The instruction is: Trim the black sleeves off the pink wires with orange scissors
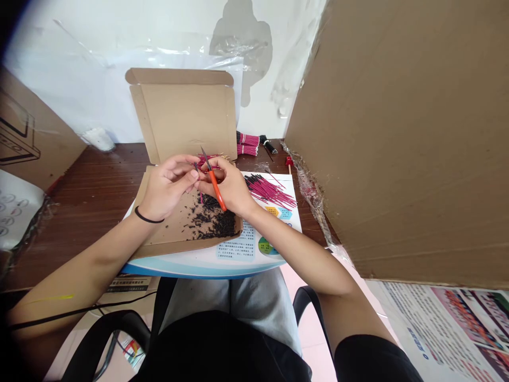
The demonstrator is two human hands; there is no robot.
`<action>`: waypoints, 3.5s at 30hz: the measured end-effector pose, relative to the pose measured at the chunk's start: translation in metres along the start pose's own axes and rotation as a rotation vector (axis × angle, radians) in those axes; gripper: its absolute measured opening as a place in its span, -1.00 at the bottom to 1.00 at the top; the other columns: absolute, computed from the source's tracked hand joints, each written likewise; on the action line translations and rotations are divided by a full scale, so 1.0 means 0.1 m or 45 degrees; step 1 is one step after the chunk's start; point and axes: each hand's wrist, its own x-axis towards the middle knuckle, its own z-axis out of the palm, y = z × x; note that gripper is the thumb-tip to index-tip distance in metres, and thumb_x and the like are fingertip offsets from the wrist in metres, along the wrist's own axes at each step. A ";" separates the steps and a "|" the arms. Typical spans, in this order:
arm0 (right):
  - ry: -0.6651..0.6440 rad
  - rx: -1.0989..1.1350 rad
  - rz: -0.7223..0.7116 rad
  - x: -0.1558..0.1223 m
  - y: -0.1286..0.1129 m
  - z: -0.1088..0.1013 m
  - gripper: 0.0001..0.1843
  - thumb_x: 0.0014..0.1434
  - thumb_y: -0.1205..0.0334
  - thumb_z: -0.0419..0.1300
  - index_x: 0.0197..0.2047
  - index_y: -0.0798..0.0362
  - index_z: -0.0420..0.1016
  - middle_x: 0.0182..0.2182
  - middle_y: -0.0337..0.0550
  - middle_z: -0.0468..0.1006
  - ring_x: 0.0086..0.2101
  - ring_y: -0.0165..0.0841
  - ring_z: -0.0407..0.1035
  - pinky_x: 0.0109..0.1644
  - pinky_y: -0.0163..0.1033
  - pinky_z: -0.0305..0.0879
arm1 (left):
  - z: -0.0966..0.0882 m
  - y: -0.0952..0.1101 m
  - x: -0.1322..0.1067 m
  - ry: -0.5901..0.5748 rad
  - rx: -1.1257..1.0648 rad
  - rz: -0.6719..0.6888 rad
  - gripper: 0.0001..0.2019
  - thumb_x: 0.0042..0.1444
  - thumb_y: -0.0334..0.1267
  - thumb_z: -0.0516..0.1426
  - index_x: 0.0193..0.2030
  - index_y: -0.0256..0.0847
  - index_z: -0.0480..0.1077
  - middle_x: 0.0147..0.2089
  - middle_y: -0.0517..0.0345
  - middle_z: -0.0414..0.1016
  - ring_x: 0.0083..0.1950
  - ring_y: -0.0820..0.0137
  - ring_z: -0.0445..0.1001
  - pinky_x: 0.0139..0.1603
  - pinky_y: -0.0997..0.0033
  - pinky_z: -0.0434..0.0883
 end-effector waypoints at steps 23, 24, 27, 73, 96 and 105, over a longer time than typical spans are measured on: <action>0.144 -0.785 -0.148 -0.02 -0.13 -0.13 -0.66 0.07 -0.06 0.28 -0.27 0.05 0.44 -0.52 -0.33 0.33 -0.46 -0.45 0.11 -0.33 -0.29 0.08 | -0.03 -0.01 0.02 0.168 0.099 -0.140 -0.59 -0.07 0.12 0.33 -0.28 -0.20 0.55 -0.49 0.17 0.50 -0.54 0.51 0.34 -0.57 0.46 0.26; 0.127 -0.838 -0.162 -0.02 -0.13 -0.13 -0.64 0.09 -0.09 0.26 -0.29 0.06 0.46 -0.52 -0.33 0.33 -0.46 -0.45 0.10 -0.34 -0.30 0.06 | -0.03 -0.02 0.02 0.168 0.104 -0.130 -0.59 -0.09 0.12 0.33 -0.28 -0.20 0.55 -0.47 0.16 0.51 -0.52 0.51 0.36 -0.54 0.46 0.28; 0.063 -0.925 -0.204 -0.01 -0.11 -0.13 -0.59 0.14 -0.16 0.21 -0.34 0.07 0.50 -0.52 -0.31 0.34 -0.46 -0.45 0.08 -0.35 -0.32 0.02 | -0.03 -0.01 0.02 0.147 0.133 -0.090 -0.57 -0.10 0.13 0.34 -0.28 -0.21 0.55 -0.41 0.13 0.55 -0.46 0.49 0.43 -0.47 0.46 0.34; 0.134 -1.076 -0.271 0.03 0.10 -0.07 -0.44 0.14 -0.24 0.23 -0.19 0.13 0.68 -0.54 -0.18 0.53 -0.46 -0.43 0.28 -0.36 -0.34 0.06 | -0.05 -0.07 0.02 0.262 0.726 0.169 -0.83 0.07 -0.16 0.25 -0.32 -0.23 0.50 -0.40 0.17 0.59 -0.39 0.45 0.53 -0.29 0.44 0.47; 0.070 -1.216 -0.505 0.09 0.22 -0.22 -0.48 0.12 -0.13 0.31 0.04 0.01 0.61 -0.31 -0.09 0.69 -0.36 -0.36 0.52 -0.27 -0.32 0.31 | -0.21 0.11 0.10 -0.357 0.048 -0.213 -0.52 0.02 0.24 0.20 -0.44 -0.21 0.40 -0.60 0.14 0.41 -0.65 0.53 0.24 -0.67 0.47 0.19; 0.134 -1.336 -0.431 0.12 0.20 -0.24 -0.52 0.15 -0.13 0.29 0.03 -0.03 0.62 -0.28 -0.09 0.69 -0.34 -0.32 0.51 -0.29 -0.29 0.25 | -0.14 0.05 0.09 -0.110 0.200 -0.119 -0.63 0.05 0.10 0.23 -0.44 -0.21 0.40 -0.54 0.16 0.43 -0.59 0.54 0.29 -0.59 0.48 0.24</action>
